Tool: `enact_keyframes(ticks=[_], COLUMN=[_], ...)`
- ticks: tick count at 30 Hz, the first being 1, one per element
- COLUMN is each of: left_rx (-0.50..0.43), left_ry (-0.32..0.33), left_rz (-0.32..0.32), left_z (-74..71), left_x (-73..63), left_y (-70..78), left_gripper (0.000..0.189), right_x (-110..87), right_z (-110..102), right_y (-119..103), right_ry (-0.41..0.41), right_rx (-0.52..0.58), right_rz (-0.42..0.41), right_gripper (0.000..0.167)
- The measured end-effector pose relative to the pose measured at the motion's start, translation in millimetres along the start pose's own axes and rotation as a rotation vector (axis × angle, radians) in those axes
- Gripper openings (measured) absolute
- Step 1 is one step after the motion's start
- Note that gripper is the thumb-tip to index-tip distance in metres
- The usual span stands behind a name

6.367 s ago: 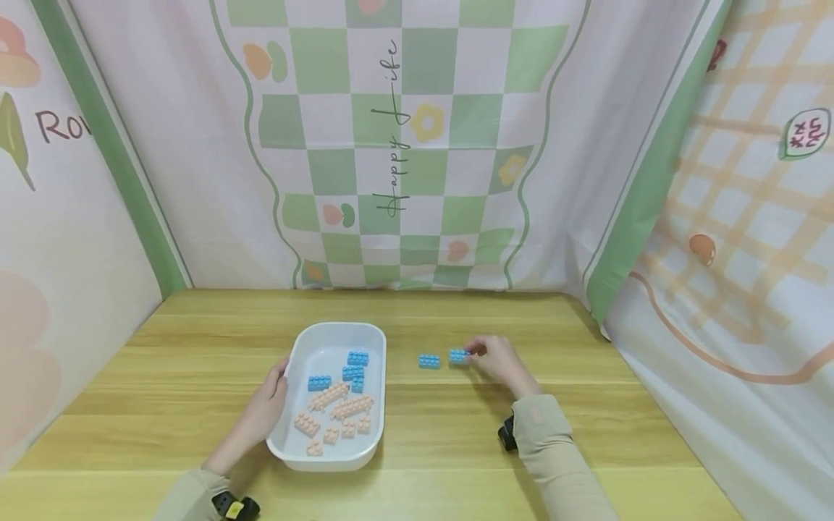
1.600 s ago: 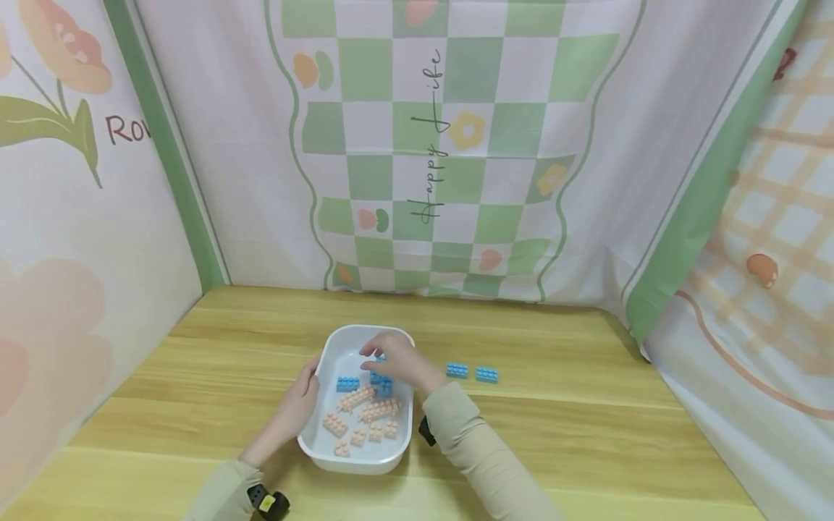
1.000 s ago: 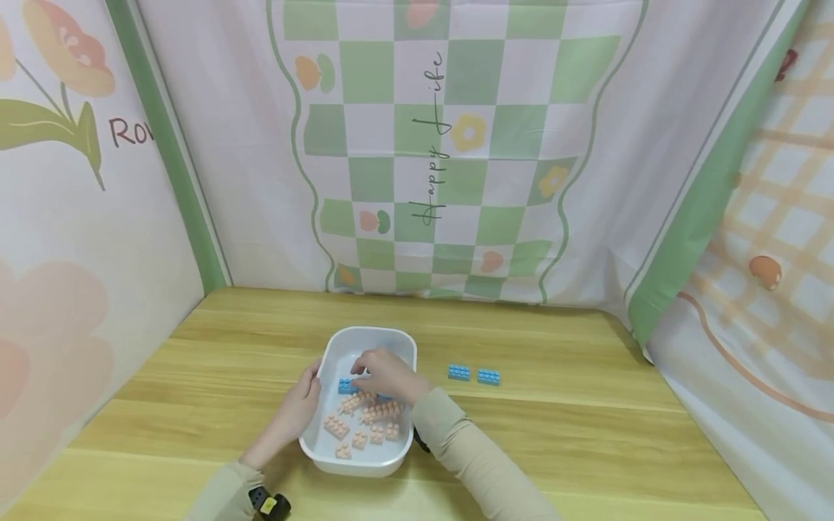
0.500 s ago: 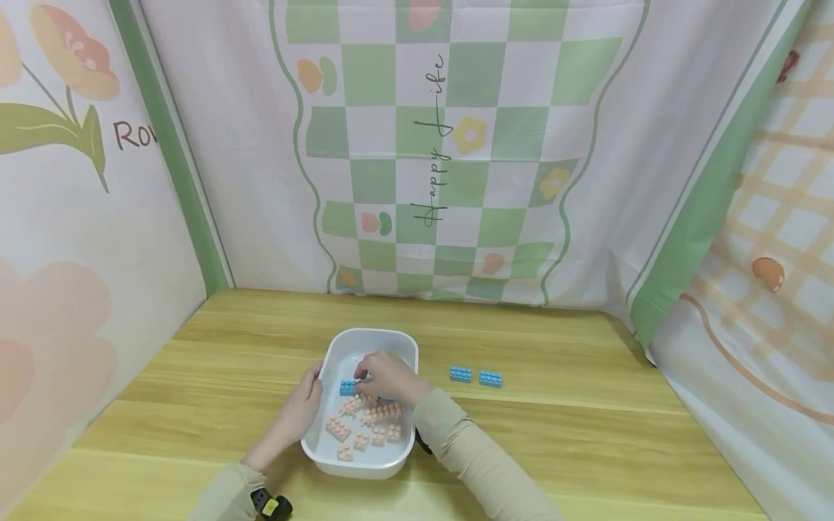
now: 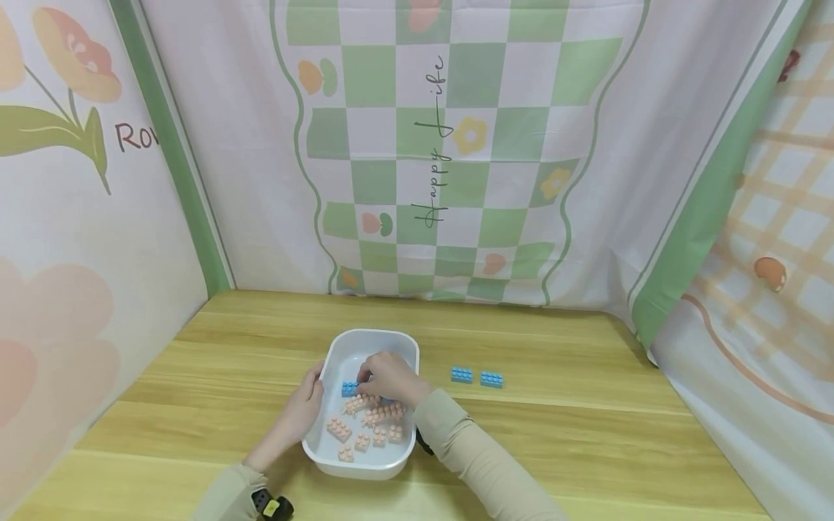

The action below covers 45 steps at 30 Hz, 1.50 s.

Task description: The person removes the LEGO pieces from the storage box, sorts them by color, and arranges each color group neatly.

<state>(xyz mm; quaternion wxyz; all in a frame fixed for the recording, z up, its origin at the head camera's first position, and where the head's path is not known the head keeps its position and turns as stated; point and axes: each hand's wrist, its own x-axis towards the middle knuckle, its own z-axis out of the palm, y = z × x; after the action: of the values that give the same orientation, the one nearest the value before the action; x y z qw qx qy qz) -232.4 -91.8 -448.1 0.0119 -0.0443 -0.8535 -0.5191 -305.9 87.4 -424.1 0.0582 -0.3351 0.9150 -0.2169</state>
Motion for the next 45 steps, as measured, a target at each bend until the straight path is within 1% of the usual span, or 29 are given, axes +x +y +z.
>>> enact_keyframes(ticks=[5,10,19,23,30,32,34,37,40,42,45], left_rx=[-0.016,-0.022,-0.033,-0.029,-0.033,-0.034,-0.029,-0.027,-0.015,-0.004,0.011], left_ry=[-0.019,-0.026,-0.033,-0.020,-0.016,-0.017,-0.014,-0.013,-0.007,0.000,0.008], left_rz=[0.003,0.011,0.005,0.014,0.009,0.002,0.009,0.002,0.015,0.020,0.026], left_z=[2.1,4.7,9.3,10.9,10.1,9.0,7.9,6.2,4.7,3.4,1.5], left_x=[-1.3,-1.8,-2.2,-1.9,0.1,0.7,1.5,2.2,2.1,1.9,1.4], left_y=[0.0,-0.4,-1.9,-2.7,-3.0,-2.5,-2.4,-1.5,-1.3,-1.2,-1.4], left_gripper=[0.047,0.047,0.047,0.047,0.047,0.047,0.047,0.047,0.047,0.047,0.047], right_x=[-3.2,-6.6,-12.1,-14.6,-19.8,-22.3,-25.6,-32.1,-38.5,-42.0,-47.7], right_z=[0,-1,-1,-2,-12,-17,-22,-28,-33,-35,-39], right_y=[2,3,5,4,4,5,7,9,13,13,13], right_ry=[-0.001,0.008,0.073,0.091,0.166,0.185,0.206,0.249,0.291,0.308,0.317], right_rx=[0.007,0.026,0.083,0.109,0.095,0.114,0.127,0.159,0.158,0.152,0.153], right_rz=[0.016,0.014,-0.007,-0.016,-0.092,-0.095,-0.087,-0.083,-0.083,-0.080,-0.047], right_gripper=[0.012,0.011,0.016,0.017,0.018,0.017,0.016,0.015,0.015,0.016,0.016])
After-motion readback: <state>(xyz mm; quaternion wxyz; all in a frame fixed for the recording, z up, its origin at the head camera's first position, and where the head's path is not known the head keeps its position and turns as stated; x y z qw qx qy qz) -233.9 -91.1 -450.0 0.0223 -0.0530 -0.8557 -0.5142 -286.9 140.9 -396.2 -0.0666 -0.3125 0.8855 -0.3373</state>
